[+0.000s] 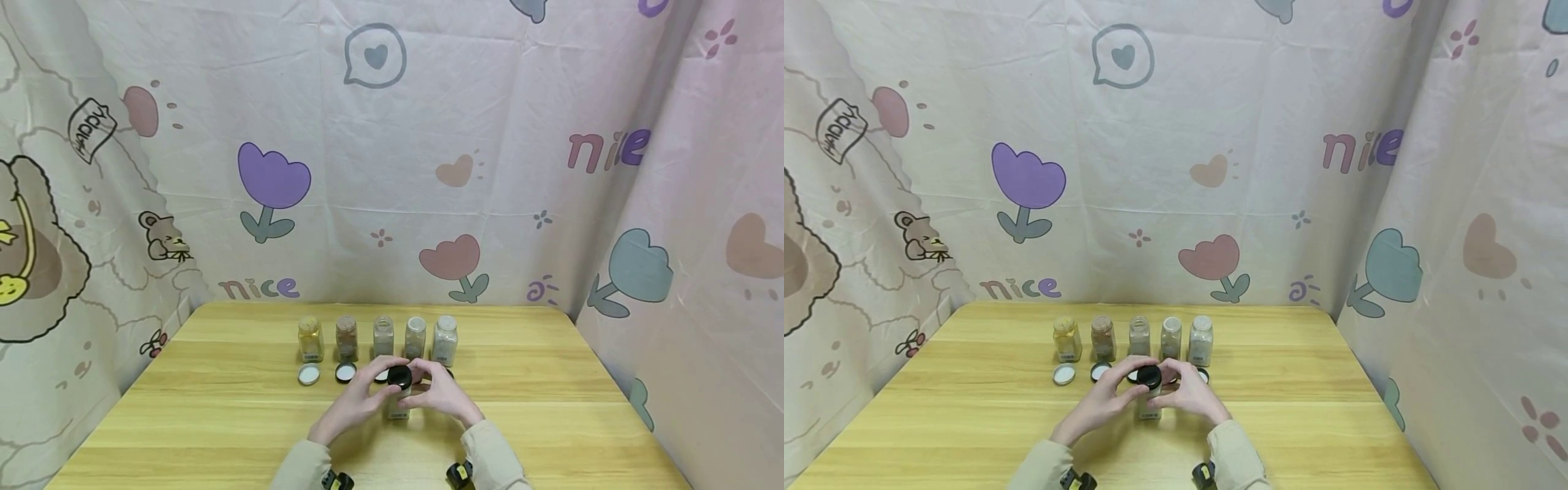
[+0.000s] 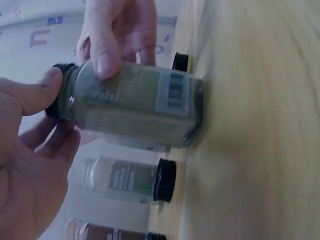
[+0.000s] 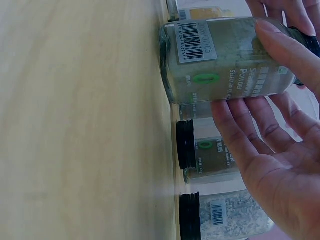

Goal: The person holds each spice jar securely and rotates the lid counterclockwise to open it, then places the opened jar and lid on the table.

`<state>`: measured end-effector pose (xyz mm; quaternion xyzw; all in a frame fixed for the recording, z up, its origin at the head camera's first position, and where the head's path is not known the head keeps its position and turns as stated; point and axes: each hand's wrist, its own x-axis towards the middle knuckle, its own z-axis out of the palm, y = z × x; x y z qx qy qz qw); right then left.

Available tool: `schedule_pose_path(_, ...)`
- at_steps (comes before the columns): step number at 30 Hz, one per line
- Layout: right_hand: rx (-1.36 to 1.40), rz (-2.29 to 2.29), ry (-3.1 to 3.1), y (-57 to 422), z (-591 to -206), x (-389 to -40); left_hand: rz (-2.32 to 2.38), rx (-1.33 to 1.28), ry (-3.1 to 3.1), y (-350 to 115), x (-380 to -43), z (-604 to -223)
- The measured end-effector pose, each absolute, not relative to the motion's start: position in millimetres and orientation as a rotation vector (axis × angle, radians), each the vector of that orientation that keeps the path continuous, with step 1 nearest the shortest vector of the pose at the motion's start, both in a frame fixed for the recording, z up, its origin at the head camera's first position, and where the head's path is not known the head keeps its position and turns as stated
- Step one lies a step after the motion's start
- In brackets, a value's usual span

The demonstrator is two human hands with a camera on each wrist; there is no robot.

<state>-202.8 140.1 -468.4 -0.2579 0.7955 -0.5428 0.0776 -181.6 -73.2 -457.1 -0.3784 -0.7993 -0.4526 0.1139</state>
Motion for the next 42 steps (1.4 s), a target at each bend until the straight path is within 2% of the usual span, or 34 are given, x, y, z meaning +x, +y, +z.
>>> schedule_pose_path(11,-0.779,-1.605,2.394,140.9,-468.3,-202.6,-1.284,-0.960,-2.367,-63.6,-176.2,-458.4)
schedule_pose_path(21,-0.792,-1.603,2.415,141.0,-470.3,-202.6,-1.344,-1.163,-2.334,-71.1,-181.1,-460.0)
schedule_pose_path(29,-0.788,-1.595,2.402,140.6,-468.4,-203.2,-1.339,-0.974,-2.285,-63.1,-179.1,-461.6)
schedule_pose_path(42,-0.874,-1.564,2.299,160.4,-466.2,-208.8,-1.290,-0.913,-2.235,-64.7,-180.4,-457.3)
